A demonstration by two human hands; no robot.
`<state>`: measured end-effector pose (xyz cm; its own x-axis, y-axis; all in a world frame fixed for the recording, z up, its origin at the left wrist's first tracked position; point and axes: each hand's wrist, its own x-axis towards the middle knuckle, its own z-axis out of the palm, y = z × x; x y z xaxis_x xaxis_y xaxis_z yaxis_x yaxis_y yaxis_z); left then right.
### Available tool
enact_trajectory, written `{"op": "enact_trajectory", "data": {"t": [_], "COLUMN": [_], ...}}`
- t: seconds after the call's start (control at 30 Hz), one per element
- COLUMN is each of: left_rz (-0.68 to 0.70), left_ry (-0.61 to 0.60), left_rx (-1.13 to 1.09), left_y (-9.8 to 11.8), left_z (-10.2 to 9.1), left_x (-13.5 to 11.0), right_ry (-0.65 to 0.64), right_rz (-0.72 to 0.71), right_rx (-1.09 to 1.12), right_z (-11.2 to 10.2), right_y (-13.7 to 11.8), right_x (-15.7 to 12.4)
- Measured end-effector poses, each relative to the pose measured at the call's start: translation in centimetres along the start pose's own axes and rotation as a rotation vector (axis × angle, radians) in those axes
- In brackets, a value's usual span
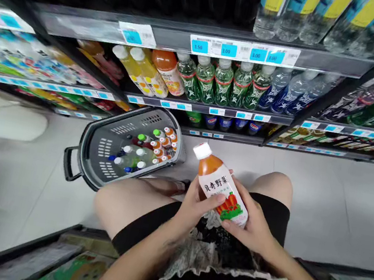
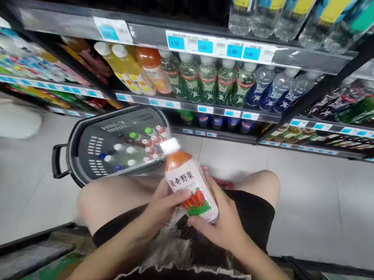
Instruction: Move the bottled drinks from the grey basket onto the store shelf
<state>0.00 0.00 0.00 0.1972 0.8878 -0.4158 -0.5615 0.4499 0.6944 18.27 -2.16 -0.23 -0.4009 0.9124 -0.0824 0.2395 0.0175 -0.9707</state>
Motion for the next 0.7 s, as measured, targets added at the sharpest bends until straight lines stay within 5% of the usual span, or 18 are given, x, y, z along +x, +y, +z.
{"op": "enact_trajectory", "data": {"t": [0.3, 0.53, 0.7], "left_rz": [0.005, 0.069, 0.198], "left_ry": [-0.018, 0.008, 0.135], "left_rx": [0.064, 0.572, 0.697], "left_y": [-0.2, -0.2, 1.0], "left_z": [-0.1, -2.4, -2.5], "left_x": [0.2, 0.6, -0.4], "right_ry": [0.01, 0.025, -0.162], "right_rz": [0.072, 0.183, 0.214], "right_rx": [0.009, -0.2, -0.35], "right_z": [0.1, 0.6, 0.4], "right_y": [0.2, 0.9, 0.1], "right_x": [0.0, -0.2, 0.5]}}
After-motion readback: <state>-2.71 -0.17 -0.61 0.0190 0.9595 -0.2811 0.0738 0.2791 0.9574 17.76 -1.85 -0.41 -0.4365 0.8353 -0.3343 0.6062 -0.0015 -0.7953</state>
